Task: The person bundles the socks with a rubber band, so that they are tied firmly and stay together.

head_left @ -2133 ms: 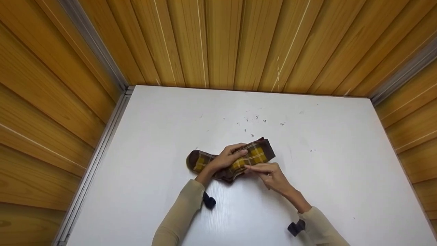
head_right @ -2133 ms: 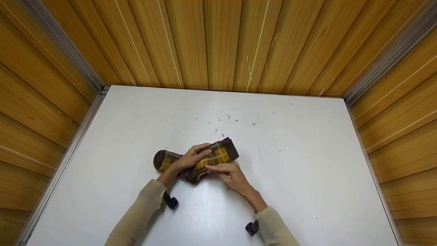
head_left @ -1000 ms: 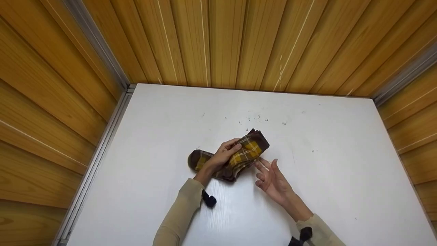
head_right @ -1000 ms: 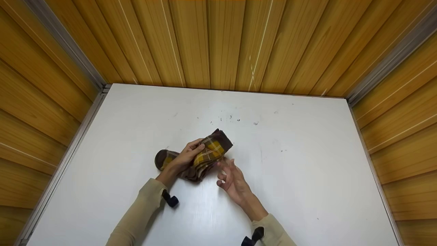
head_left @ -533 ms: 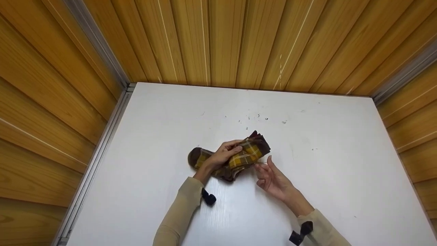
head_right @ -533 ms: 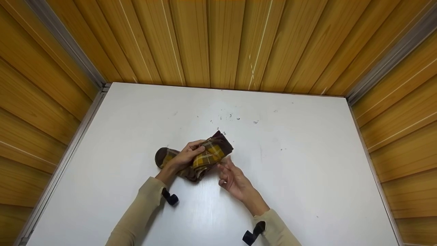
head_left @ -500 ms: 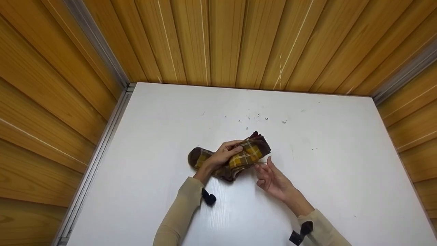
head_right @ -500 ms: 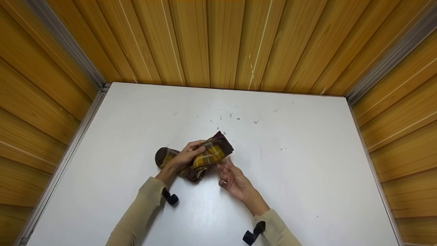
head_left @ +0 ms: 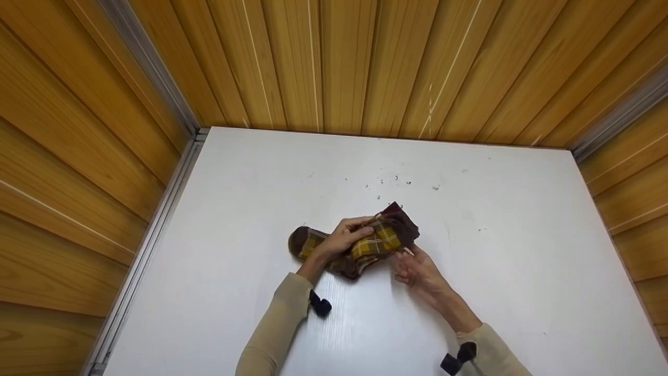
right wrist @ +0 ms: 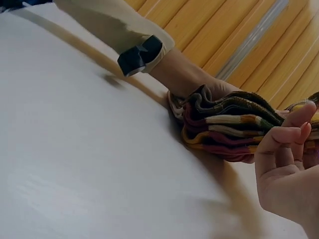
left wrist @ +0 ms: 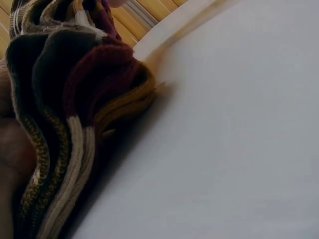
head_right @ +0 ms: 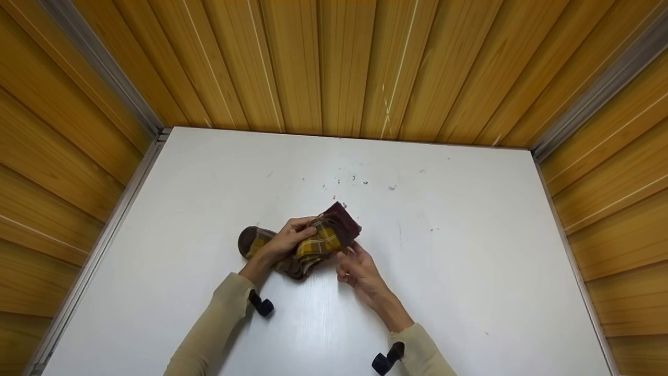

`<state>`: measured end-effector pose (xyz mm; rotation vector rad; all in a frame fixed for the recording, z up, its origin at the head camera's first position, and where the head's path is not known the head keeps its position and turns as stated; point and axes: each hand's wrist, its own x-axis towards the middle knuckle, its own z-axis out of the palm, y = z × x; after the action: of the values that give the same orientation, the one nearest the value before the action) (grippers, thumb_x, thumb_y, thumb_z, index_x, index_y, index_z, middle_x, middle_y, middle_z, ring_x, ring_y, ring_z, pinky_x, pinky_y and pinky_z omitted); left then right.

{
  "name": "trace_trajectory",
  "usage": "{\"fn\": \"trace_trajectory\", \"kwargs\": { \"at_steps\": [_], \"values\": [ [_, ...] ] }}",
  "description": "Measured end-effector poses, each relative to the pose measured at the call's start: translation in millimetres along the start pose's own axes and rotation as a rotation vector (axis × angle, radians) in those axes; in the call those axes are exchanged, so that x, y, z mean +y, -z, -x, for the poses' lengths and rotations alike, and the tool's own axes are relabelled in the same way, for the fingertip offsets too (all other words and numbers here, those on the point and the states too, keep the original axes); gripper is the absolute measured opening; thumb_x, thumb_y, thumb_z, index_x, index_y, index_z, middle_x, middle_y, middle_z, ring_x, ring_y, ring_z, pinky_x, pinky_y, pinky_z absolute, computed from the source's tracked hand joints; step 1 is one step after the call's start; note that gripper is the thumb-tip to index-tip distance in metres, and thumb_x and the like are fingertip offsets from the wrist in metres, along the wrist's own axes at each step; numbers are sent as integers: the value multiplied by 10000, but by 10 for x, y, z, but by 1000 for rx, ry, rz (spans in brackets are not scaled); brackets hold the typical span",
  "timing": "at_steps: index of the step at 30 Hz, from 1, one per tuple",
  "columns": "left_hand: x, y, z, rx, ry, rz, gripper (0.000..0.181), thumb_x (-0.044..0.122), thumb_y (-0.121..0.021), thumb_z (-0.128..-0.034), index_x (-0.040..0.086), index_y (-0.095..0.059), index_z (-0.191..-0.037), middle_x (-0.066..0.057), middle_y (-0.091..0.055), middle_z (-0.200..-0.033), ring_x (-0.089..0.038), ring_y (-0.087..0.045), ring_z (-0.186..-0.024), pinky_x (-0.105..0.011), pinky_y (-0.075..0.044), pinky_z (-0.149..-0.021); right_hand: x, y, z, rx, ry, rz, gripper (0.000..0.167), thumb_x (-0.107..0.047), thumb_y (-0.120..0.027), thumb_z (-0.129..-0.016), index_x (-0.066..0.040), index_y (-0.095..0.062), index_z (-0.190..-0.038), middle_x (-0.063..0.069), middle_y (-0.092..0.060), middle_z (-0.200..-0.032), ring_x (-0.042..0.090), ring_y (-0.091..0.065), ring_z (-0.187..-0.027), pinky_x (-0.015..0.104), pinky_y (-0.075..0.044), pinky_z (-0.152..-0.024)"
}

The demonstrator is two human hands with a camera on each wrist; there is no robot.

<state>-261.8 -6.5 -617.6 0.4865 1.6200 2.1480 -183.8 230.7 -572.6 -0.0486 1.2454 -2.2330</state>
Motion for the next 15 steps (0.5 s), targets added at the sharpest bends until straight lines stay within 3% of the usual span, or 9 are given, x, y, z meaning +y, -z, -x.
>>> {"fn": "trace_trajectory", "kwargs": {
  "at_steps": [3, 6, 9, 12, 14, 15],
  "values": [
    [-1, -1, 2, -16, -28, -29, 398, 52, -557, -1036, -57, -541, -1419, -91, -680, -1345, -74, -671, -1063, -236, -544, -918, 5, -18, -22, 83, 71, 195, 586, -54, -545, -1033, -99, -281, -1555, -101, -601, -1070, 24, -484, -695, 189, -402, -619],
    [-5, 1, 13, -34, -61, -23, 392, 19, -558, -1026, -92, -538, -1402, -14, -699, -1306, -72, -659, -1083, -236, -534, -931, 13, -30, -45, 164, 155, 399, 728, 29, -649, -949, 21, -275, -1574, -59, -624, -1159, 10, -571, -782, 173, -478, -652],
    [-9, -1, 23, -53, -80, 3, 383, -26, -543, -1016, -120, -527, -1387, 87, -710, -1217, -66, -655, -1030, -226, -541, -875, 15, -30, -67, 203, 230, 554, 770, 97, -738, -854, 66, -367, -1528, 33, -651, -1260, 15, -671, -992, 188, -566, -794],
    [-12, -3, 27, -64, -87, 12, 380, -39, -535, -1013, -127, -516, -1382, 118, -709, -1172, -57, -650, -991, -216, -547, -829, -5, -33, -91, 220, 254, 666, 776, 78, -796, -814, 62, -428, -1497, 149, -613, -1399, 21, -633, -1194, 203, -535, -974],
    [-17, -3, 28, -62, -90, 17, 372, -40, -544, -1008, -112, -540, -1373, 105, -715, -1152, -65, -652, -981, -219, -550, -821, -21, -44, -105, 228, 252, 702, 766, 51, -811, -813, 52, -450, -1488, 192, -608, -1396, -3, -633, -1150, 178, -530, -936],
    [-21, -4, 26, -59, -93, 20, 371, -43, -549, -1004, -105, -548, -1369, 98, -717, -1147, -70, -652, -985, -221, -550, -826, -30, -53, -110, 227, 244, 706, 755, 38, -810, -820, 52, -452, -1484, 194, -633, -1360, -17, -649, -1048, 167, -537, -869]
  ]
}}
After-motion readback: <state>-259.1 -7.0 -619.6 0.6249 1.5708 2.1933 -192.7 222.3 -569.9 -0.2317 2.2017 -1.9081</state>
